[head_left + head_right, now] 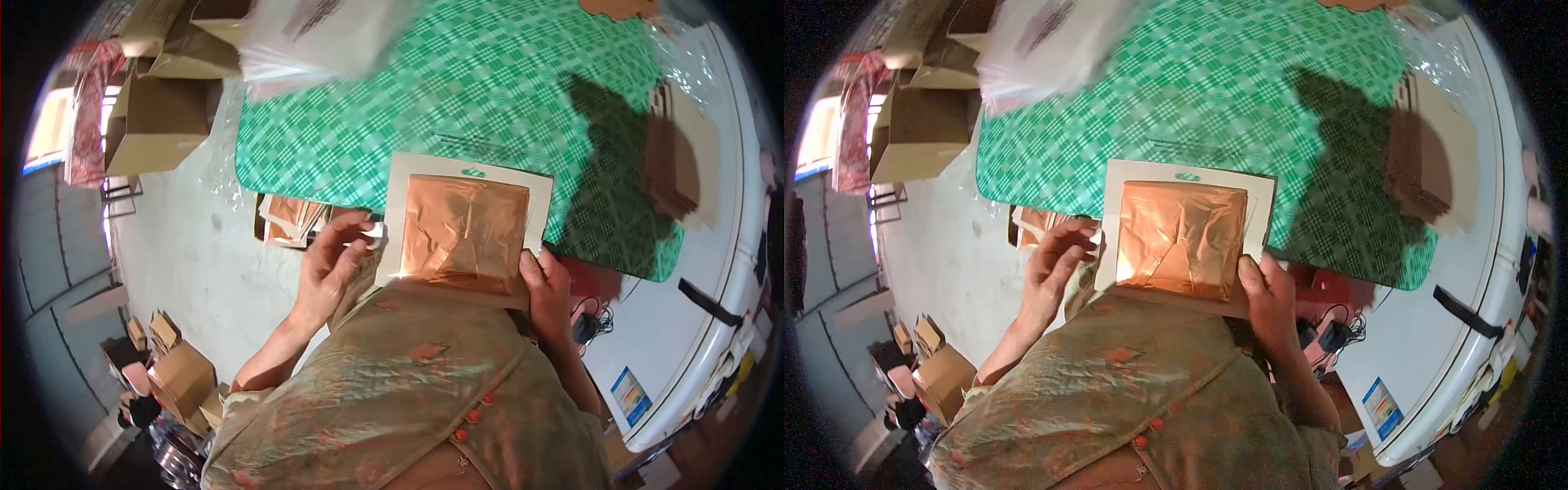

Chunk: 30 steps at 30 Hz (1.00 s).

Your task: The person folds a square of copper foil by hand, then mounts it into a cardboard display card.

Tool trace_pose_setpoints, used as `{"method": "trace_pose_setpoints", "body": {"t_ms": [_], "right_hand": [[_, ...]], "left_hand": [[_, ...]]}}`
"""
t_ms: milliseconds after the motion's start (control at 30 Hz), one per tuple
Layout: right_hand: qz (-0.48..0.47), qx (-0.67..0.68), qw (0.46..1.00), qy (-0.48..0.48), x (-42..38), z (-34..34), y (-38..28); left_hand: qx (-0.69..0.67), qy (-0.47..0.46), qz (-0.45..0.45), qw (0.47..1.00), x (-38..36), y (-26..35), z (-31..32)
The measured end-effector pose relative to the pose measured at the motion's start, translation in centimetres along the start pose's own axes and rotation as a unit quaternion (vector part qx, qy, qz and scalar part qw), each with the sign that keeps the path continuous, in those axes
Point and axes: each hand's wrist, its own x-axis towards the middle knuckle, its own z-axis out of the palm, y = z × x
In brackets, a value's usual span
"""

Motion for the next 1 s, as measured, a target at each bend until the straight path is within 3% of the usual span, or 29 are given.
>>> {"method": "trace_pose_setpoints", "body": {"t_ms": [133,233,500,600,633,767,867,1000], "right_hand": [[-0.02,-0.061,0.997,-0.031,0.4,0.2,0.6],[-0.055,-0.113,0.992,-0.03,1.0,-0.2,2.8],[-0.027,-0.115,0.991,-0.067,0.2,-1.1,1.0],[-0.018,-0.002,0.996,-0.087,-0.7,-0.7,0.3],[-0.021,0.021,0.996,-0.081,-0.8,-0.7,0.6],[-0.037,0.068,0.994,-0.076,-1.2,-0.9,1.4],[-0.032,0.092,0.994,-0.053,-1.4,-0.4,0.8],[-0.026,0.097,0.993,-0.061,-1.1,-1.1,2.7]], "left_hand": [[-0.19,0.024,-0.129,0.973,0.0,-0.8,1.6],[-0.224,0.021,-0.112,0.968,0.9,-0.2,2.9],[-0.155,-0.072,-0.148,0.974,0.7,-1.8,0.0],[-0.201,-0.102,-0.129,0.966,1.1,-0.8,0.2],[-0.178,-0.084,-0.105,0.975,1.2,-1.0,0.8],[-0.118,-0.169,-0.123,0.971,1.3,-0.9,-0.2],[-0.135,-0.123,-0.124,0.975,1.3,1.6,1.3],[-0.1,-0.136,-0.136,0.976,1.4,0.3,0.4]]}}
